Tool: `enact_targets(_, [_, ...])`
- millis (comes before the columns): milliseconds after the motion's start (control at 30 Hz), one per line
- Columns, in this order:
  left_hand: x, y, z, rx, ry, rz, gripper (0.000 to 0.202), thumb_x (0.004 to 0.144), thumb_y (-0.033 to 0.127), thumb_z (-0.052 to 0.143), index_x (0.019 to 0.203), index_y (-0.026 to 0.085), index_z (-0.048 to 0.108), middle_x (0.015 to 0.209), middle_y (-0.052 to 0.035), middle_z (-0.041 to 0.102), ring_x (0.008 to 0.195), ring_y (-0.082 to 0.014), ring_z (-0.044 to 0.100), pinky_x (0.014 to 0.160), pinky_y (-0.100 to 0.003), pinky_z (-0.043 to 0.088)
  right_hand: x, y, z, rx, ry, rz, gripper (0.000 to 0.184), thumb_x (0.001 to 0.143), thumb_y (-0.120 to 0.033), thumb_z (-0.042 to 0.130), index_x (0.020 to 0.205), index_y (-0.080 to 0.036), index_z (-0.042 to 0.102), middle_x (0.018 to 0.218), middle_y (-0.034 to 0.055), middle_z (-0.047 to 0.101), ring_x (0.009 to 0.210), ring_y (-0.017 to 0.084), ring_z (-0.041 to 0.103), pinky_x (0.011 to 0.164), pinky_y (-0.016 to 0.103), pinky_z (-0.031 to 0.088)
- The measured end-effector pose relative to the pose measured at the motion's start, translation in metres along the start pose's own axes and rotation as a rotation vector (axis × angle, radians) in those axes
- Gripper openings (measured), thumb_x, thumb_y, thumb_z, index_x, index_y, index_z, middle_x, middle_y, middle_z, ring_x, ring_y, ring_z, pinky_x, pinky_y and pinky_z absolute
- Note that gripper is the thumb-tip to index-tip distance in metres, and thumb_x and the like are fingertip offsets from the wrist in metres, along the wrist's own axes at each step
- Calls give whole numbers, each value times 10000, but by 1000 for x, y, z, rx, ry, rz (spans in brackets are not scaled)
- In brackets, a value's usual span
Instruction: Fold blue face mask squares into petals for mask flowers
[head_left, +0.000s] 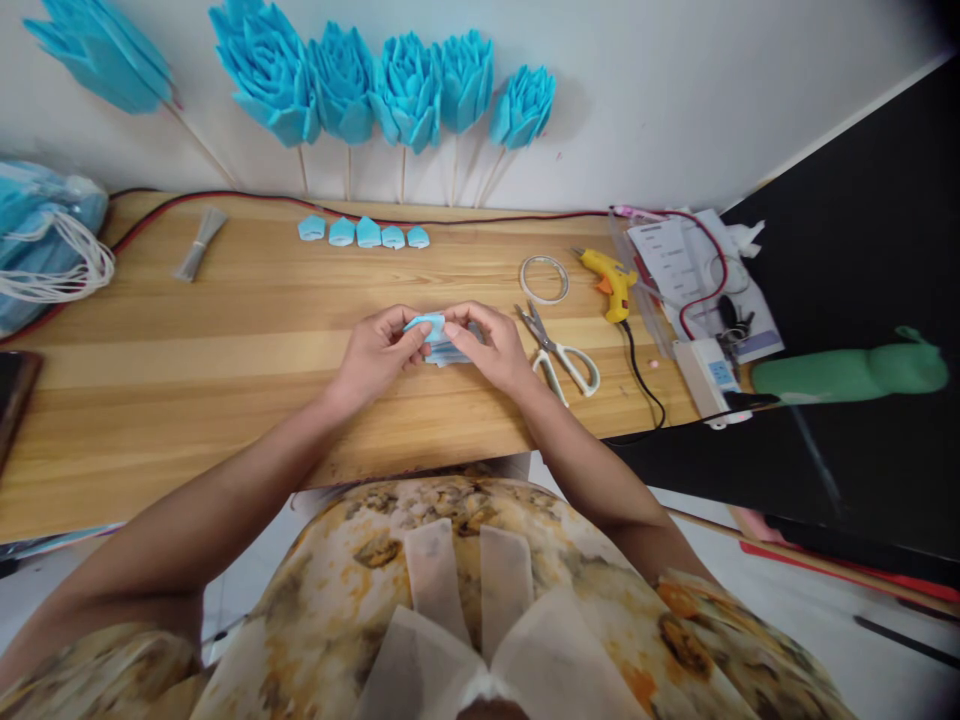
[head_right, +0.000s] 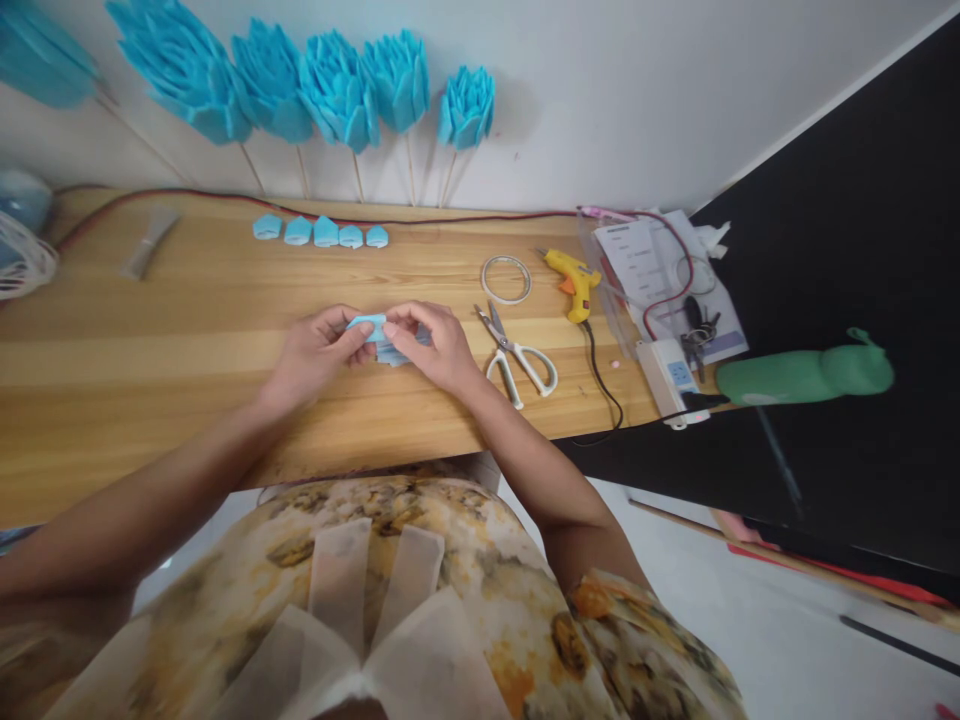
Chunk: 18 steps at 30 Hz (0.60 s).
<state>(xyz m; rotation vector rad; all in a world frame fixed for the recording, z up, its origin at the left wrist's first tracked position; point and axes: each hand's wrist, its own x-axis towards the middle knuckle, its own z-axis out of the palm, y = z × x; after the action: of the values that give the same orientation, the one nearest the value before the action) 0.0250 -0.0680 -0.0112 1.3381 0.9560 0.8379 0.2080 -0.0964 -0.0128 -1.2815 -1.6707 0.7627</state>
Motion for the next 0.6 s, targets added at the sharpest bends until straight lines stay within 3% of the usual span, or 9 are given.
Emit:
enact_targets(167, [-1, 0, -1, -10, -30, 4, 259, 830, 403, 724, 791, 167, 626, 615, 11, 624, 502, -79, 522, 495, -198, 426, 1, 1, 3, -36, -25, -11, 221, 856, -343, 592, 688, -214, 527, 671, -22, 561, 669, 128, 484, 693, 286, 410])
enact_targets(300, [0, 1, -2, -52, -10, 14, 333, 871, 483, 677, 778, 170, 615, 637, -11, 649, 509, -87, 545, 495, -206, 439, 1, 0, 1, -10, -1, 15, 230, 854, -352, 597, 687, -213, 518, 668, -23, 549, 655, 125, 466, 663, 283, 385])
enact_targets(600, [0, 2, -2, -83, 15, 13, 349, 863, 497, 692, 774, 174, 595, 643, -18, 657, 515, -90, 555, 493, -206, 437, 0, -1, 0, -8, 12, 19, 211, 853, -335, 600, 698, -214, 524, 669, -25, 544, 649, 124, 463, 653, 278, 381])
